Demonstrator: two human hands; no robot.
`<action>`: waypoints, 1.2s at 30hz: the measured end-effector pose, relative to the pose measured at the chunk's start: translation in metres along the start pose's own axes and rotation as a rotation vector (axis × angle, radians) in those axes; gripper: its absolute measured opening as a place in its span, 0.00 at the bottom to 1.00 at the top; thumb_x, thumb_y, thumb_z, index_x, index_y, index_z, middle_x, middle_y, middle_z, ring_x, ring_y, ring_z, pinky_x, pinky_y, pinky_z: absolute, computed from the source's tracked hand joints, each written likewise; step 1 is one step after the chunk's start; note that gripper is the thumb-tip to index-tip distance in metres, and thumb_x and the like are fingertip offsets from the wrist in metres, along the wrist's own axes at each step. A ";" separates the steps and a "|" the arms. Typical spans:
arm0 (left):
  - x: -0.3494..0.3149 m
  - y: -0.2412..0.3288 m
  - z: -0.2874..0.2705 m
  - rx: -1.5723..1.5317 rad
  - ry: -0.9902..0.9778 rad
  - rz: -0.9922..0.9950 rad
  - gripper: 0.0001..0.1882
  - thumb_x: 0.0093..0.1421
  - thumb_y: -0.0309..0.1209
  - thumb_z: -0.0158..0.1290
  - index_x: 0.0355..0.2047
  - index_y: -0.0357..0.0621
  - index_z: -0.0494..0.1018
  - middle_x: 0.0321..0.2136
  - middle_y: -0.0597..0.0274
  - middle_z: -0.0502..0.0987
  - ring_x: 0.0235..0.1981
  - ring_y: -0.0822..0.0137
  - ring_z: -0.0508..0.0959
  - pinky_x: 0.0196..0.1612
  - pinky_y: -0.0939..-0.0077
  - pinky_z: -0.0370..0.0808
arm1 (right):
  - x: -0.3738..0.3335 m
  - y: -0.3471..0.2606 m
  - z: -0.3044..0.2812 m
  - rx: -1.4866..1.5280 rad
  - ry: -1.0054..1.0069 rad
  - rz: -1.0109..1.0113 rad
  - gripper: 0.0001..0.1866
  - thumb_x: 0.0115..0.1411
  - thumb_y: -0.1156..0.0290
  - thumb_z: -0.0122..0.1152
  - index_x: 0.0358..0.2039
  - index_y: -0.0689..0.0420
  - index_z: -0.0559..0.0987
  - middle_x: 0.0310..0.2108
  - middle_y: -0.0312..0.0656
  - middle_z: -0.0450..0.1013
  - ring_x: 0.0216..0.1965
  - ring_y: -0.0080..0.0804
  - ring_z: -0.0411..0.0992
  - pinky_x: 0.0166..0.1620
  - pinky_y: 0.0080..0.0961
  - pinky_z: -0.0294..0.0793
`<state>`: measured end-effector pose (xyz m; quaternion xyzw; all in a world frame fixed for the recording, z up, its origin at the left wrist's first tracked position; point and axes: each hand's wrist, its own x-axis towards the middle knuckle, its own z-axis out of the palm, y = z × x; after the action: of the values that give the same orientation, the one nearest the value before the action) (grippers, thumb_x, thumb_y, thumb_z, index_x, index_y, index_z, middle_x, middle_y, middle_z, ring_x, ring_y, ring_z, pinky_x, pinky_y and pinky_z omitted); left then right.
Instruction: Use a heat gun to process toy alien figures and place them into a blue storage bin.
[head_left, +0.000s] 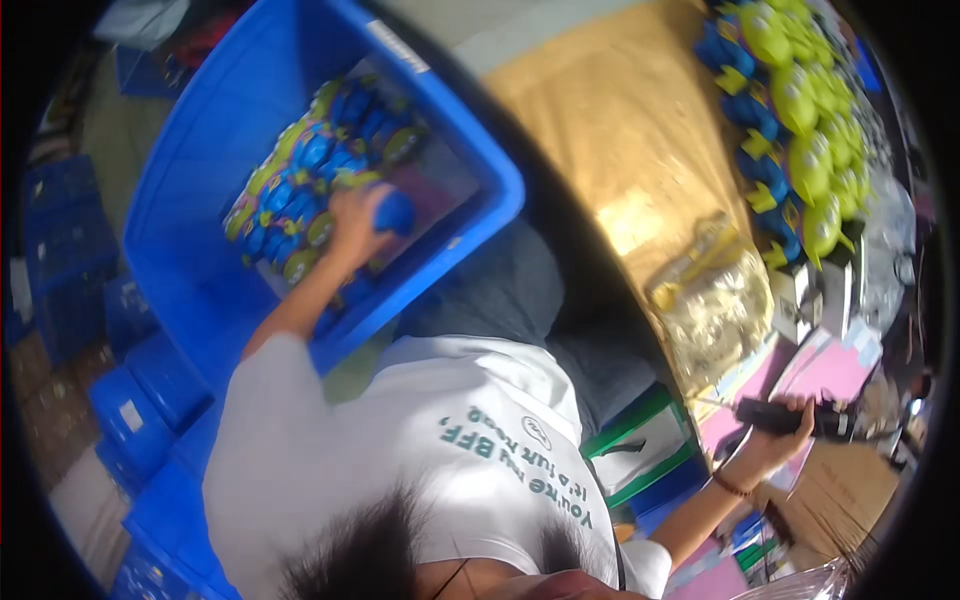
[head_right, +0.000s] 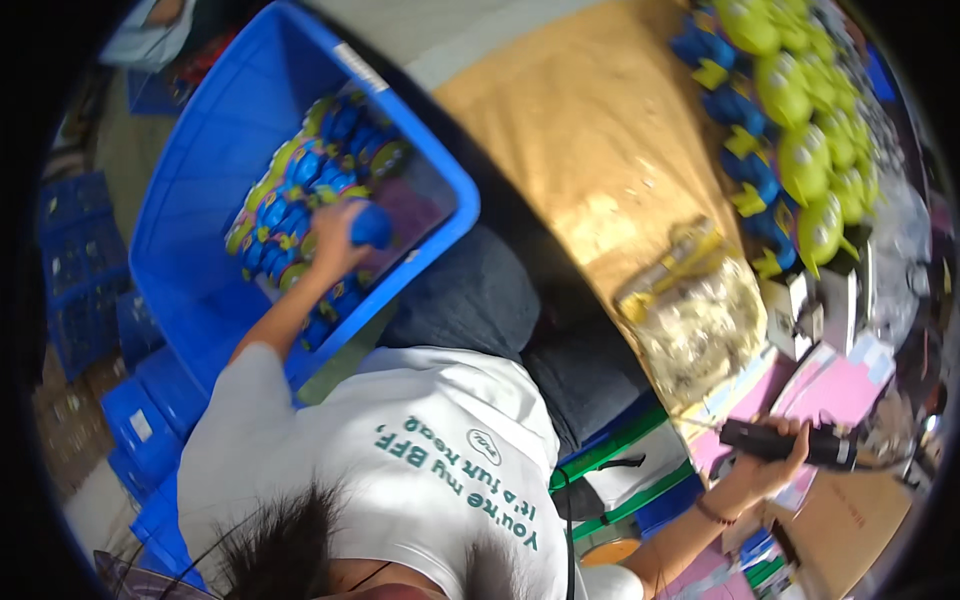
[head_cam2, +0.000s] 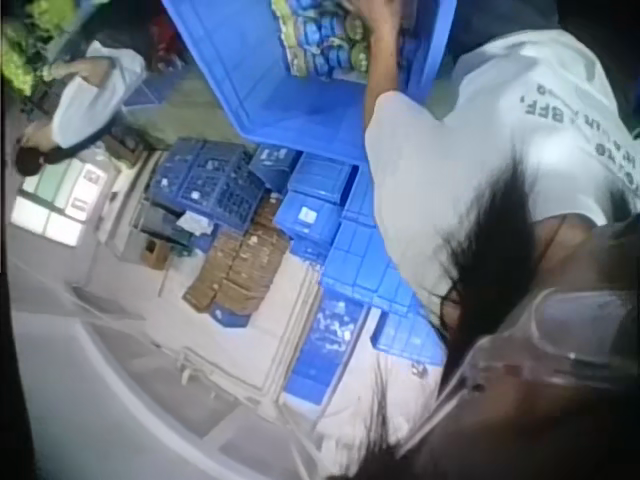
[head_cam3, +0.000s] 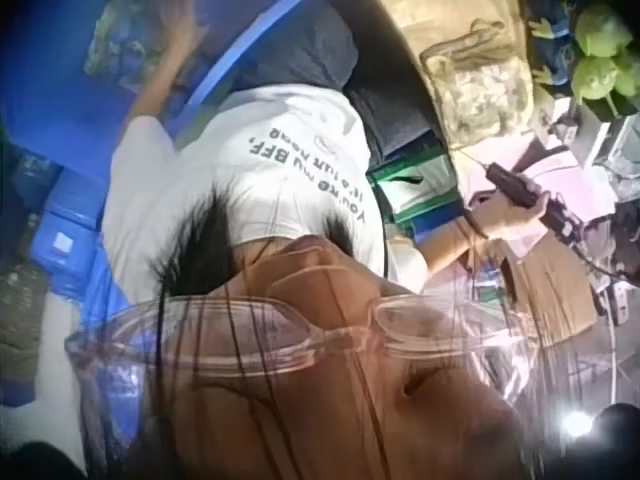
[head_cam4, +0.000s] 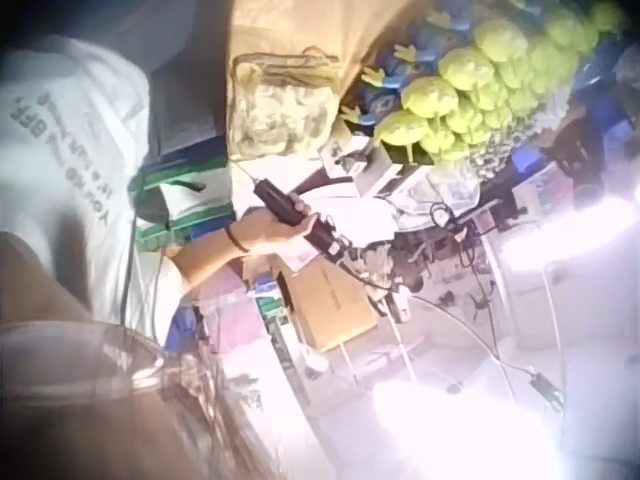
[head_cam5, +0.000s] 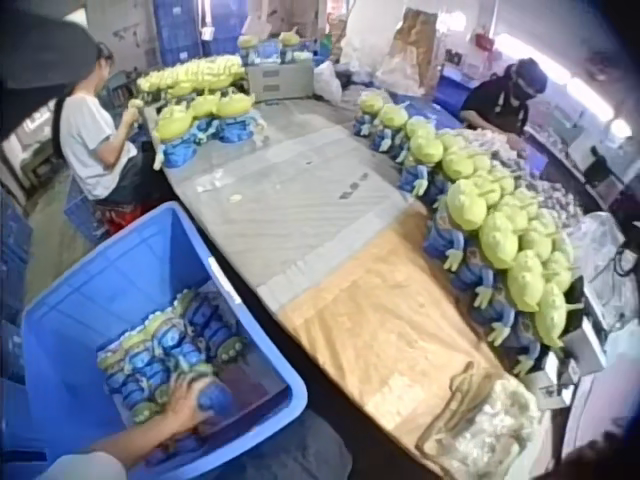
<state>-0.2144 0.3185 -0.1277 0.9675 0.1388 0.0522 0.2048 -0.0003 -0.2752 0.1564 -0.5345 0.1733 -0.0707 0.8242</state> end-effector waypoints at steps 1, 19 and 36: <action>0.010 0.018 -0.025 -0.090 0.131 -0.066 0.40 0.38 0.32 0.67 0.53 0.48 0.65 0.52 0.50 0.67 0.55 0.50 0.66 0.59 0.49 0.57 | 0.003 0.002 -0.002 0.001 -0.009 -0.015 0.07 0.59 0.76 0.57 0.36 0.60 0.70 0.26 0.37 0.65 0.28 0.25 0.64 0.38 0.25 0.70; 0.120 0.449 0.009 -0.866 0.405 0.955 0.24 0.45 0.32 0.66 0.44 0.65 0.73 0.50 0.60 0.71 0.51 0.57 0.69 0.56 0.61 0.62 | 0.117 -0.048 0.080 -0.127 -0.367 -0.738 0.17 0.52 0.86 0.56 0.43 0.64 0.67 0.24 0.44 0.69 0.25 0.32 0.68 0.36 0.37 0.72; 0.077 0.413 0.017 -0.281 0.266 0.917 0.21 0.51 0.32 0.58 0.47 0.65 0.74 0.55 0.71 0.69 0.52 0.62 0.60 0.52 0.64 0.57 | 0.057 -0.038 0.075 -0.100 -0.723 -0.495 0.25 0.61 0.72 0.48 0.57 0.65 0.59 0.25 0.40 0.64 0.27 0.29 0.64 0.36 0.33 0.66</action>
<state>-0.0361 -0.0286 0.0296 0.8769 -0.2846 0.2782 0.2697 0.0819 -0.2441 0.2061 -0.5894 -0.2562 -0.0658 0.7633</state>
